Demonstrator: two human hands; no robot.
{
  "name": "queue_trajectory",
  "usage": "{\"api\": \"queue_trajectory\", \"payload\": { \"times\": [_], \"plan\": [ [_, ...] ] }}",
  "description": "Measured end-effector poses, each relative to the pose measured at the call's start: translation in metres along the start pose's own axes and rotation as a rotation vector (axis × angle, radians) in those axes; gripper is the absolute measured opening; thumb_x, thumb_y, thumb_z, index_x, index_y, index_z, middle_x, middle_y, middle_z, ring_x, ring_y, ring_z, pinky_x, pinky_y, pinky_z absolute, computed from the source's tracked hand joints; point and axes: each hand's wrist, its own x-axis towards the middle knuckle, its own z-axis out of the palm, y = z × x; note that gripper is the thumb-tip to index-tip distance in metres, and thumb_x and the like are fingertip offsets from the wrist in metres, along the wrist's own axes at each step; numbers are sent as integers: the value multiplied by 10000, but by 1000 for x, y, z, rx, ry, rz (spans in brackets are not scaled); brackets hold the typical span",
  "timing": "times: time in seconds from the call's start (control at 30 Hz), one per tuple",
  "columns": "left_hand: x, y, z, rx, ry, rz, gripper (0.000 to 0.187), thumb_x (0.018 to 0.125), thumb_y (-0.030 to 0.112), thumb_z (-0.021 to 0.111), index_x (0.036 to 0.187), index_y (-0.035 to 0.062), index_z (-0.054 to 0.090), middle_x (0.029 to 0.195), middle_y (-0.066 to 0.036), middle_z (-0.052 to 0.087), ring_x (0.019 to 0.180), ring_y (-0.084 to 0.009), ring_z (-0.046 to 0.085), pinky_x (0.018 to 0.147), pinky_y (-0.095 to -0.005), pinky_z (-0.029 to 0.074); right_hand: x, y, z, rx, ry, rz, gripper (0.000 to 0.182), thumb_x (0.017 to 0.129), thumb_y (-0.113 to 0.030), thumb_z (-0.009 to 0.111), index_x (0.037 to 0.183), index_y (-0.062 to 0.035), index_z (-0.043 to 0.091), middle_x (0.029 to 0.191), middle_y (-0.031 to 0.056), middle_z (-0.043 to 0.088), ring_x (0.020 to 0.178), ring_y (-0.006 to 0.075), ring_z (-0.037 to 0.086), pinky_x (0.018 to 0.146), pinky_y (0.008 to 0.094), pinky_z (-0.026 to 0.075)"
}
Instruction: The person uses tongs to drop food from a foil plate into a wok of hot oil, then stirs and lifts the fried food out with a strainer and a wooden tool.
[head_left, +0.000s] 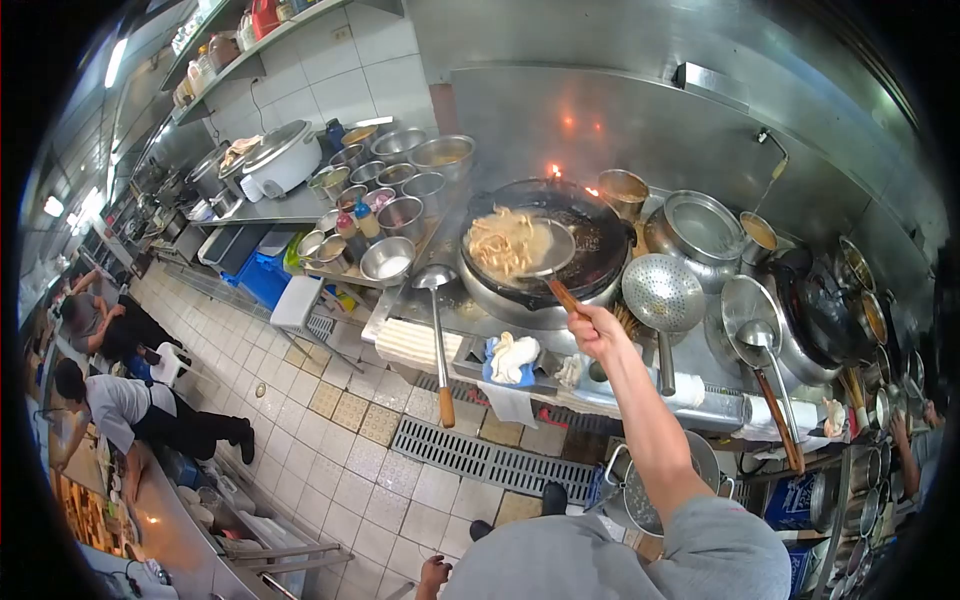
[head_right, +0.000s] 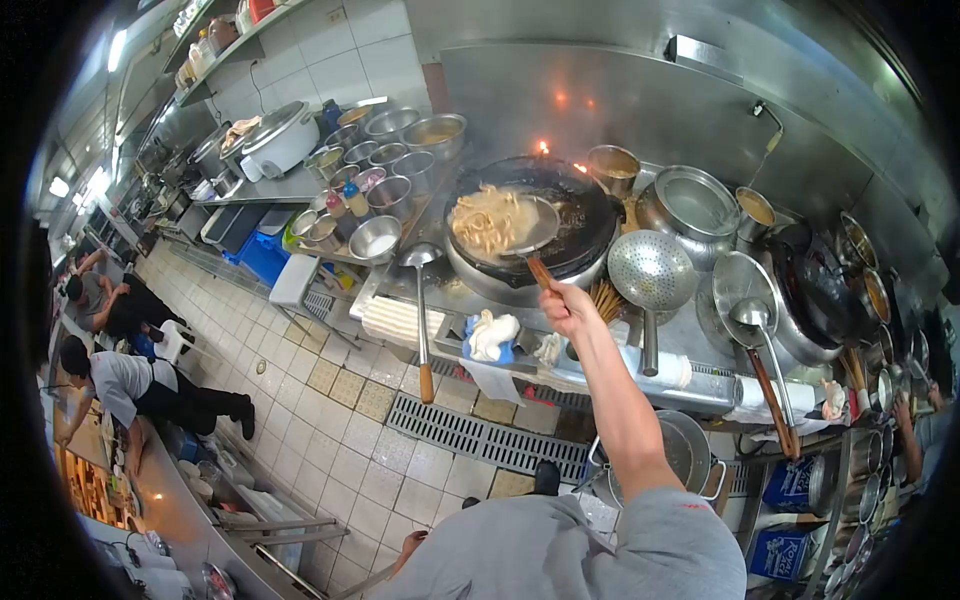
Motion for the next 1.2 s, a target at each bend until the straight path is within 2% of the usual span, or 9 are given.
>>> {"api": "queue_trajectory", "payload": {
  "times": [0.23,0.57,0.63,0.8,0.97,1.03,1.1,1.13,1.2],
  "plan": [
    [26,-61,8,68,-75,150,443,711,117,626,1130,-8,553,759,-110,621,672,-189,606,559,-301,486,-4,-13,-5,210,-101,-11,147,936,-198,407,904,-62,359,661,33,407,380,37,273,265,161,201],
    [28,-65,9,101,-153,169,388,750,182,607,1096,7,587,952,-173,641,895,-219,619,736,-295,481,-58,-21,54,-717,309,-635,152,852,-68,464,1004,-76,455,648,35,426,369,61,283,298,211,205],
    [20,-61,7,113,-167,168,384,754,189,605,1093,9,591,972,-179,643,917,-223,620,754,-294,481,-39,-27,48,-1124,402,-931,251,832,-80,495,1081,-81,523,618,29,462,390,82,341,320,250,244],
    [12,16,2,15,-119,14,493,664,44,657,1135,-29,530,713,-85,583,528,-150,538,436,-277,437,-52,-43,52,-1109,391,-884,312,829,-76,512,1141,-93,517,591,9,454,379,91,352,319,253,244],
    [-6,23,1,-18,-76,22,531,659,28,660,1161,-44,500,652,-78,568,506,-146,524,422,-279,427,-67,-69,34,-894,383,-773,237,846,-86,500,1080,-120,496,616,2,401,378,45,284,299,203,179],
    [-26,27,1,142,-85,-95,385,751,198,627,1085,8,597,970,-157,650,880,-217,636,754,-310,507,-59,-91,6,-1010,476,-814,286,844,-81,500,1128,-116,508,637,9,435,403,63,340,332,221,258],
    [-29,31,0,123,-79,-94,385,751,198,627,1084,8,597,970,-157,650,879,-217,637,753,-310,507,-35,-111,-17,-1150,603,-1237,364,822,-77,516,1186,-93,508,713,64,541,498,131,470,452,292,406],
    [-29,32,0,117,-78,-100,384,750,198,627,1083,8,598,969,-157,650,879,-218,637,753,-310,507,-35,-119,-21,-1472,768,-1384,432,785,-83,539,1216,-69,502,838,159,614,685,233,587,653,349,462],
    [-29,32,1,120,-82,-121,383,749,197,627,1081,8,598,969,-158,650,878,-219,637,752,-310,507,-22,-140,-31,-1595,899,-1271,433,770,-74,529,1203,-68,506,884,214,607,789,328,581,709,391,458]
  ]
}}
